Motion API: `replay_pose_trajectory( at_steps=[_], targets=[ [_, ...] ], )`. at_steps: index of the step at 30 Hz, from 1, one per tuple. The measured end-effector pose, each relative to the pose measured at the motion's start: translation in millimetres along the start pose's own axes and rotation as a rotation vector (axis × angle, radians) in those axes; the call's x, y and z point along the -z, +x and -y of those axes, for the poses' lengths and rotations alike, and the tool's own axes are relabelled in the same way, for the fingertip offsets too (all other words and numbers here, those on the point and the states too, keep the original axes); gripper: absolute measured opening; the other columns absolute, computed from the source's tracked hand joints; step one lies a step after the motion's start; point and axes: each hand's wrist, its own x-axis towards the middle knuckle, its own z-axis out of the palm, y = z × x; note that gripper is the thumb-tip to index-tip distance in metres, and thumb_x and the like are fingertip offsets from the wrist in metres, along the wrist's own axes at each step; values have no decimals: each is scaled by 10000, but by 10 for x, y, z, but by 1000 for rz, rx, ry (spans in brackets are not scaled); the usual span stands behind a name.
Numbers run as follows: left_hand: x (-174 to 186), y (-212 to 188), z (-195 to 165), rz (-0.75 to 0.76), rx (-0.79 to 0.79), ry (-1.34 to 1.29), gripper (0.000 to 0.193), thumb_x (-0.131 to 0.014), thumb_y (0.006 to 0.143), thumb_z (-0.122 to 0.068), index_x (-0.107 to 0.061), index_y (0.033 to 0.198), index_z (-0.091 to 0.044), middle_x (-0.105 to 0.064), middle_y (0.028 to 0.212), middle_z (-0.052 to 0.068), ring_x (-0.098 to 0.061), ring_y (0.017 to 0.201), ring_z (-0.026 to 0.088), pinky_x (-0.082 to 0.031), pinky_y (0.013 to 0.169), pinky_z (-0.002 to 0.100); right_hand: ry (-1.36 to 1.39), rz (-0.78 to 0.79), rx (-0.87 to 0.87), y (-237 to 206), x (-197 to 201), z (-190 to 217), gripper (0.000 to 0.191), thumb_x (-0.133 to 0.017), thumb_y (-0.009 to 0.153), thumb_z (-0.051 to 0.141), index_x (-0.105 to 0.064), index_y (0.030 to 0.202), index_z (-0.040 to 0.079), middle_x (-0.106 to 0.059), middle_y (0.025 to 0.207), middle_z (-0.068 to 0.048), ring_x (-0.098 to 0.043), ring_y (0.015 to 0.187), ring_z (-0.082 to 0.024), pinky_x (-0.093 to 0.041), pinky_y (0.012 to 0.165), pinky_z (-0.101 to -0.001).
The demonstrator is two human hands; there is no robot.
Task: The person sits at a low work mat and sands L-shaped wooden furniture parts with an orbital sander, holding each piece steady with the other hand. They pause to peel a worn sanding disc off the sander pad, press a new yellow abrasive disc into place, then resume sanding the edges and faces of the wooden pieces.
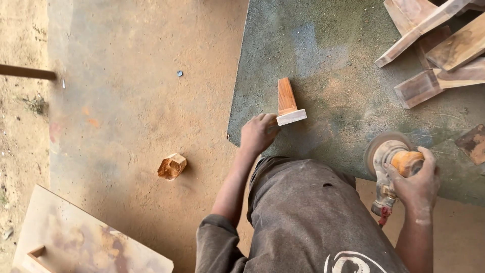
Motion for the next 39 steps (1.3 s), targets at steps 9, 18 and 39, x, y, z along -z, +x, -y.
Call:
replay_pose_trajectory(
  at_steps=[9,18,39],
  targets=[
    [-178,167,-326,-205,-198,-524,342,-817,905,-223,-670,1163,-54,-740,1079,94,-755,976,215,-646,831,364,62,-4,104,2,-27,334,919,-890,748,298,-465,1553,172,-520,1441,-233,-546,1308,-427,-489,1047,-580],
    [-21,128,-323,-224,-241,-983,245,-846,952,-142,-678,1122,-90,-768,1152,104,-743,1086,202,-616,1043,363,58,-28,39,-39,99,262,935,-906,727,293,-468,1544,173,-519,1444,-234,-536,1313,-434,-470,1050,-570],
    [325,985,-655,59,274,-197,337,-742,826,-307,-602,961,-32,-728,840,164,-736,765,282,-602,760,432,61,-9,90,11,29,251,960,-929,708,284,-467,1538,148,-515,1461,-236,-511,1340,-429,-444,1089,-568]
  ],
)
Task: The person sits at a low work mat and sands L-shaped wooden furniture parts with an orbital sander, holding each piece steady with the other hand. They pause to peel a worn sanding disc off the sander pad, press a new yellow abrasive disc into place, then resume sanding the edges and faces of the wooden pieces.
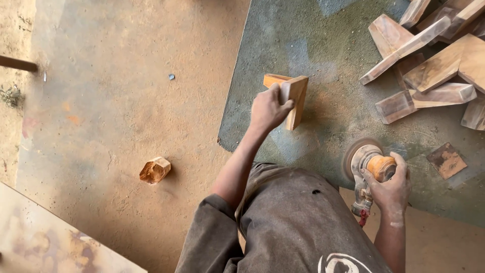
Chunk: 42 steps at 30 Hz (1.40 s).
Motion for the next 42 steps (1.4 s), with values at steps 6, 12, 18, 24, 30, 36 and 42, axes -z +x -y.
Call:
replay_pose_trajectory(
  at_steps=[6,12,18,24,30,36,42],
  targets=[
    [-199,-201,-20,-24,-506,-236,218,-741,905,-162,-589,988,-29,-720,890,172,-729,762,295,-585,675,427,76,-95,27,-26,46,-90,927,-913,712,254,-488,1526,130,-522,1465,-237,-530,1337,-419,-463,1097,-543],
    [-367,-648,277,-23,-635,-336,392,-706,809,47,-661,1183,-61,-719,1270,138,-735,1086,309,-624,898,377,87,-133,76,-140,301,-143,922,-922,744,266,-495,1541,89,-528,1477,-237,-547,1333,-410,-462,1101,-525],
    [-512,-754,467,-67,-571,-401,536,-712,839,56,-634,1349,-88,-696,1348,106,-735,1138,273,-635,910,336,-19,-126,292,-189,566,352,868,-923,781,271,-493,1508,70,-547,1410,-231,-556,1331,-426,-479,1097,-531],
    [-543,-784,605,-26,-400,-440,452,-772,930,-141,-651,1365,-157,-748,1249,75,-754,1032,192,-643,873,334,-95,21,531,-69,747,1226,943,-895,748,302,-472,1573,128,-485,1351,-219,-576,1239,-405,-543,970,-538],
    [-582,-850,709,-4,-359,-564,460,-746,920,-84,-633,1361,-151,-735,1270,73,-762,984,210,-635,801,339,-389,202,705,-26,513,1929,820,-872,776,354,-489,1486,209,-467,1312,-195,-653,1042,-370,-625,784,-477],
    [-635,-834,695,-112,-449,-517,404,-709,967,-107,-603,1352,-170,-731,1230,78,-752,1065,281,-627,900,389,-606,182,948,43,389,2237,790,-825,811,389,-485,1491,177,-457,1251,-231,-682,1008,-404,-654,732,-462],
    [-753,-821,759,-128,-504,-378,404,-669,989,-157,-548,1372,-194,-723,1238,63,-733,1036,308,-612,867,417,-705,244,942,51,416,2164,780,-811,827,414,-444,1485,210,-435,1278,-227,-691,975,-410,-648,757,-469]
  ],
)
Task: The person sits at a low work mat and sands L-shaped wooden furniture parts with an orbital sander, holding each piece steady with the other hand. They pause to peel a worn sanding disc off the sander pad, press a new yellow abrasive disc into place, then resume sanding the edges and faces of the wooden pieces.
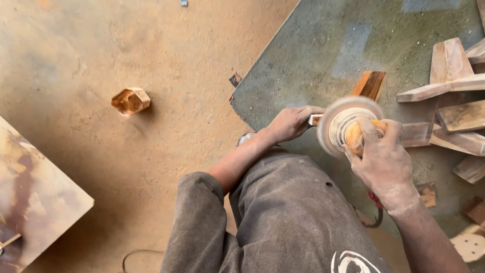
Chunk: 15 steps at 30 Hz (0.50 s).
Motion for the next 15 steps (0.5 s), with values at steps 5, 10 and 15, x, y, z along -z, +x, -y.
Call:
replay_pose_trajectory(
  at_steps=[5,10,15],
  targets=[
    [-147,-97,94,54,6,55,371,-661,977,-178,-530,1323,-137,-696,1220,85,-723,1000,320,-607,803,426,-50,36,46,65,-34,24,798,-794,862,428,-395,1505,176,-407,1264,-247,-701,908,-410,-653,690,-448],
    [-245,-107,221,26,-22,89,360,-655,985,-183,-525,1315,-120,-690,1206,87,-722,988,312,-610,798,420,-70,54,88,110,-70,130,785,-782,873,417,-392,1506,165,-403,1237,-248,-705,847,-396,-655,683,-439],
    [-278,-82,220,13,-50,142,434,-665,991,-271,-493,1366,-137,-678,1223,66,-737,1001,235,-623,821,374,-95,112,94,108,-94,112,767,-753,909,427,-371,1512,146,-395,1218,-261,-704,835,-388,-667,654,-408]
  ],
)
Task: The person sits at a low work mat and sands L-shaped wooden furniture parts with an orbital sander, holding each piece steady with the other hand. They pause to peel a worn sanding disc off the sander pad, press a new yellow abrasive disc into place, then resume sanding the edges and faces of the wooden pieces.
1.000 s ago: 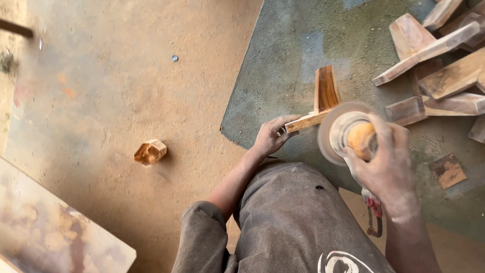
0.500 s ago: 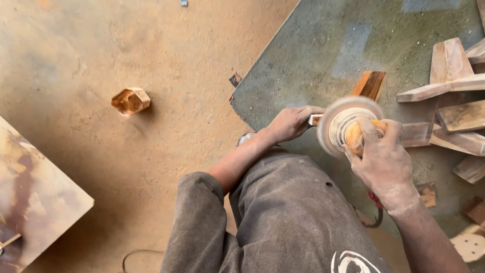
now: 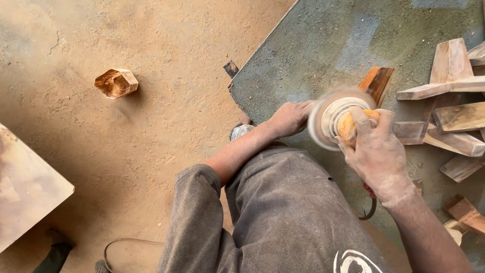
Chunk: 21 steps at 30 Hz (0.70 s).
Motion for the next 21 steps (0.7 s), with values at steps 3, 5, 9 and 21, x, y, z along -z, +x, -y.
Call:
replay_pose_trajectory(
  at_steps=[3,5,9,21],
  targets=[
    [20,14,-38,95,90,-12,423,-634,1008,-255,-500,1404,-189,-691,1265,47,-742,999,213,-626,765,350,-44,122,-120,-38,9,-111,743,-730,939,469,-359,1506,167,-383,1256,-258,-704,858,-375,-682,601,-393],
    [42,25,-54,53,57,5,406,-629,1010,-258,-496,1389,-198,-696,1262,35,-744,1026,213,-628,784,348,-28,69,-124,-92,32,-200,788,-752,893,453,-362,1502,138,-389,1246,-257,-690,913,-393,-676,619,-405],
    [55,28,-78,18,62,-11,387,-603,1035,-243,-486,1402,-202,-711,1239,19,-753,1018,214,-632,811,353,-29,-50,-115,-222,64,-267,807,-752,904,446,-381,1551,137,-396,1280,-252,-682,969,-391,-659,729,-434],
    [21,13,-112,-61,12,16,365,-594,1036,-320,-485,1353,-177,-709,1180,23,-747,945,167,-626,718,302,-70,5,-6,-127,142,69,725,-774,869,368,-438,1478,161,-397,1252,-238,-701,961,-403,-654,684,-451]
  ],
)
